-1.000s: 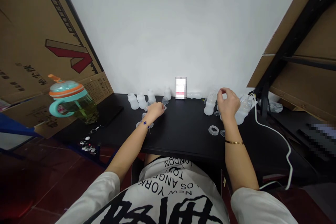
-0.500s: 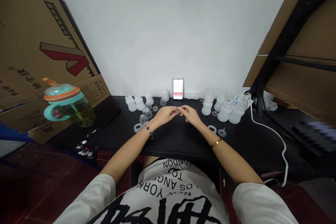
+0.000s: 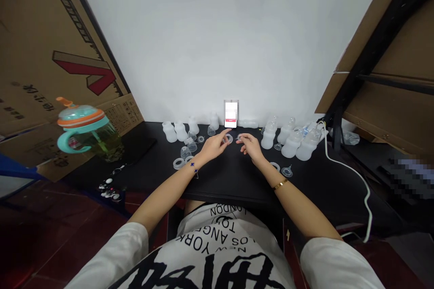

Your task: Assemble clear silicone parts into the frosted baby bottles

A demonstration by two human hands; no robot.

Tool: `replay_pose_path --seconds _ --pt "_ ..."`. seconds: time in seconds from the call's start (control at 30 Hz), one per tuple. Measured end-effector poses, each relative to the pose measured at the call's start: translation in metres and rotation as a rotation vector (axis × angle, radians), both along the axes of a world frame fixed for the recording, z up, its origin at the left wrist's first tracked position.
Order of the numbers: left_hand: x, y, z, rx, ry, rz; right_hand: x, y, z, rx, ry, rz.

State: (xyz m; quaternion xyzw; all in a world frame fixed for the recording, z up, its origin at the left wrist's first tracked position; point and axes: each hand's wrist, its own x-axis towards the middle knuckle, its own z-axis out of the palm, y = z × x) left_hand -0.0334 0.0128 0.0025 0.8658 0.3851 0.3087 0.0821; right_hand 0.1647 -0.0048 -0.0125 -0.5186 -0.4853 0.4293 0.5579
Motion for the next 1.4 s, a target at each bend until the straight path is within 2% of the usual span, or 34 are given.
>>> replay_pose_path --seconds 0.23,0.43,0.7,0.9,1.1,1.4 --pt "-0.002 0.006 -0.001 0.002 -0.185 0.092 0.001 -0.004 0.001 -0.028 0.227 -0.027" --pt "-0.002 0.011 -0.003 -0.010 -0.308 0.055 0.000 -0.005 0.001 -0.055 0.253 -0.023" --pt "0.000 0.006 -0.002 0.025 -0.331 0.095 0.002 -0.002 -0.002 -0.067 0.284 0.016" --pt "0.000 0.007 -0.003 -0.010 -0.330 0.045 0.003 0.002 -0.005 -0.071 0.507 0.048" --pt "0.001 0.007 -0.005 0.023 -0.304 0.015 0.005 0.005 -0.001 -0.129 0.666 0.053" --pt "0.002 0.005 -0.003 -0.004 -0.286 0.060 0.002 0.002 -0.001 -0.149 0.578 0.091"
